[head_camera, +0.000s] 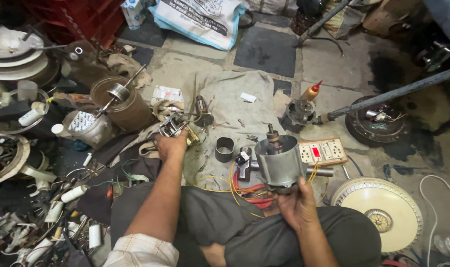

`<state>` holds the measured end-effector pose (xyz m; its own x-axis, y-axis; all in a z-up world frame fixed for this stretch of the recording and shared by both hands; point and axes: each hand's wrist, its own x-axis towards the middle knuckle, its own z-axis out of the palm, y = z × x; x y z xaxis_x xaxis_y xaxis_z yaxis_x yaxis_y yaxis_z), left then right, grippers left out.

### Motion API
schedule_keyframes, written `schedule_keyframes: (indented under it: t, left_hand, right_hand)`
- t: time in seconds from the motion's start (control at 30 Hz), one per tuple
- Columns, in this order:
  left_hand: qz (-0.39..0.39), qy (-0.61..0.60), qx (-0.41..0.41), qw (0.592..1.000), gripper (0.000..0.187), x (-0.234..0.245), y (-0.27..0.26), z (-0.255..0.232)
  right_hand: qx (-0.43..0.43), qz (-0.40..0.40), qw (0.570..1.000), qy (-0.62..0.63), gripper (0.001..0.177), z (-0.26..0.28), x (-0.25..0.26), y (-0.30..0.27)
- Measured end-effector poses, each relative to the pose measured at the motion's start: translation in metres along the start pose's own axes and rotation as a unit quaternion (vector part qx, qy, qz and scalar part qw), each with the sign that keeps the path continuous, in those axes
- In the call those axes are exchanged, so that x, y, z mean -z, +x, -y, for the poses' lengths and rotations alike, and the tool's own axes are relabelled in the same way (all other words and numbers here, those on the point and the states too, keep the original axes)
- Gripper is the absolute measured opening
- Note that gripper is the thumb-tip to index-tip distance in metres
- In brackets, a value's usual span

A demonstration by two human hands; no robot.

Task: The person sits on the floor and repairs a small electrical motor. They connect wires to a multimeter, use a screwdriver to remove screws, disassemble the motor housing, and apply lubricant to the rotor shaft before reassembling the unit.

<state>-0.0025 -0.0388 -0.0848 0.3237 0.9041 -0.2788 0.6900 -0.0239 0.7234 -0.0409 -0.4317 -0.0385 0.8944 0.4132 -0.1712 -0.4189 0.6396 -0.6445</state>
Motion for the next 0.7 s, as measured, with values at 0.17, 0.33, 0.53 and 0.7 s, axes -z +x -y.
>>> schedule_keyframes:
  t: [0.17, 0.33, 0.53, 0.7]
  left_hand:
    - [-0.045, -0.026, -0.038, 0.998, 0.095, -0.018, 0.016, 0.017]
    - [0.118, -0.253, -0.22, 0.935, 0.047, -0.004, -0.059, 0.008]
    - [0.366, -0.329, -0.318, 0.81, 0.04, 0.027, -0.172, -0.05]
    - [0.345, -0.365, -0.306, 0.808, 0.032, 0.042, -0.202, -0.067]
  right_hand:
    - [0.04, -0.027, 0.998, -0.04, 0.064, -0.004, -0.003, 0.002]
    - [0.064, -0.032, 0.988, -0.134, 0.078, -0.001, -0.026, -0.002]
    - [0.031, 0.001, 0.989, -0.146, 0.085, 0.0, -0.037, -0.011]
    - [0.055, 0.029, 0.989, -0.132, 0.086, -0.002, -0.033, -0.011]
